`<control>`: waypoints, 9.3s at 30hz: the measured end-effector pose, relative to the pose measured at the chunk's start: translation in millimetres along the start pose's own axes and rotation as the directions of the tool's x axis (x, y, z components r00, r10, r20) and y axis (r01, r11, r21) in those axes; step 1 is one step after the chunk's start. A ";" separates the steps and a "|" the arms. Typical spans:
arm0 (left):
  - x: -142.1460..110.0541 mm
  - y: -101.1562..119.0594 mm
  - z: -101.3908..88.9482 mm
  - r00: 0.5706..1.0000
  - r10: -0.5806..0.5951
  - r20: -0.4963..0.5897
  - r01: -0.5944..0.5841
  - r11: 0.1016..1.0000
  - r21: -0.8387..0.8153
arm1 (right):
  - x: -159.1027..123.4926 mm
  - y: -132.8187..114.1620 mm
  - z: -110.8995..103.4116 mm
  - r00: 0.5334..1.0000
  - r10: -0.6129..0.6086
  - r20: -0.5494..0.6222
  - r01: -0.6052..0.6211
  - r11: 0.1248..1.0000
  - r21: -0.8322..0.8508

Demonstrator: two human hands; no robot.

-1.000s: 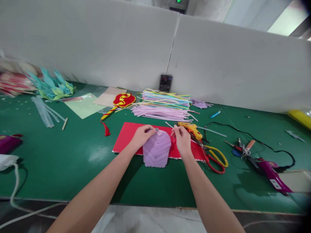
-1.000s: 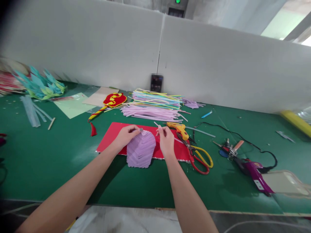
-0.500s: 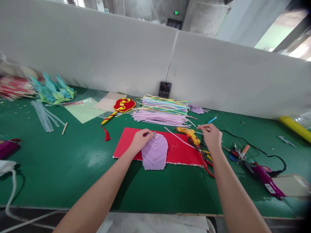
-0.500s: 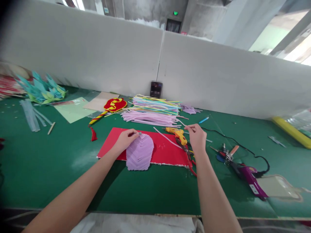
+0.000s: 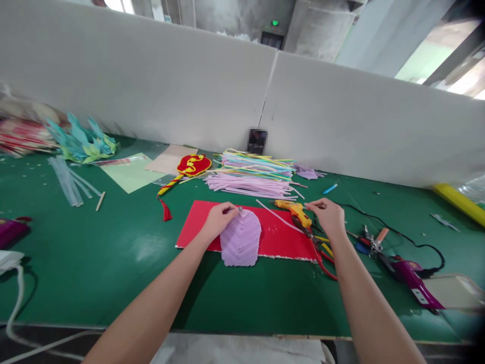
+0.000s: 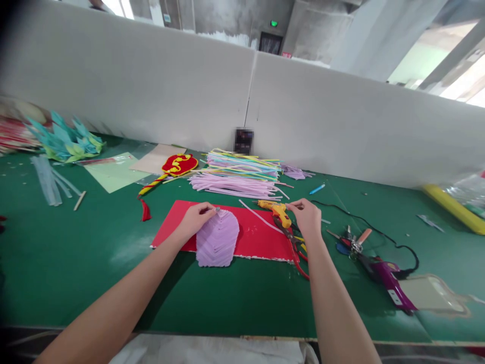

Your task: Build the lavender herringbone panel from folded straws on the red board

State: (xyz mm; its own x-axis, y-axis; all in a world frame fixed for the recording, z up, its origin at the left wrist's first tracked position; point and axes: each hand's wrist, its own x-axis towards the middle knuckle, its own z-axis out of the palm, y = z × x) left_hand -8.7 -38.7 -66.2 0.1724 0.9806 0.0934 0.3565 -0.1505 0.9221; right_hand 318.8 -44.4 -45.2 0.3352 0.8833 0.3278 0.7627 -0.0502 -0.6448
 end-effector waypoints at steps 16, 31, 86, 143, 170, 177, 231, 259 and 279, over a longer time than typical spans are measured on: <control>-0.2 1.1 1.5 1.000 -0.016 -0.005 0.016 1.000 0.004 | -27.9 -56.8 27.7 0.967 -0.134 0.217 0.112 0.987 0.112; 1.3 -3.7 2.4 1.000 -0.007 -0.004 0.007 1.000 0.006 | -47.3 -84.2 36.1 0.916 -0.230 0.330 0.174 0.966 0.189; -0.4 -6.6 8.0 0.999 0.038 -0.004 -0.038 0.993 0.110 | -19.5 15.9 41.8 0.991 -0.005 0.132 0.066 0.886 -0.459; 1.6 -10.3 12.9 0.983 0.123 0.136 -0.172 0.877 0.448 | -60.6 -35.5 98.2 0.901 -0.373 0.223 0.364 0.928 0.084; 1.8 -11.7 10.9 0.985 0.140 0.098 -0.167 0.906 0.389 | -65.1 -35.8 100.1 0.914 -0.355 0.196 0.350 0.935 0.062; -8.2 11.7 5.2 0.986 0.162 -0.028 -0.156 0.976 0.150 | -63.4 -33.4 102.2 0.915 -0.350 0.198 0.346 0.936 0.057; -39.3 13.5 42.8 0.938 0.122 0.324 -0.327 0.625 0.709 | -62.3 -33.0 97.6 0.901 -0.368 0.230 0.373 0.928 0.024; -37.8 16.5 41.5 0.943 0.090 0.319 -0.309 0.585 0.750 | -63.6 -38.7 95.5 0.911 -0.365 0.191 0.359 0.931 0.065; -21.9 13.7 27.0 0.989 0.133 -0.061 -0.044 0.669 0.742 | -71.2 -68.4 64.7 0.958 -0.248 0.147 0.188 0.924 0.334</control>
State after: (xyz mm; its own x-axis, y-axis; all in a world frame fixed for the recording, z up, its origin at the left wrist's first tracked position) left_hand 17.3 -65.7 -65.7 0.1615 0.9579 0.2376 0.9124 -0.2366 0.3339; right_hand 206.9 -73.7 -69.1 0.0509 0.9268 0.3721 0.5826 0.2751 -0.7648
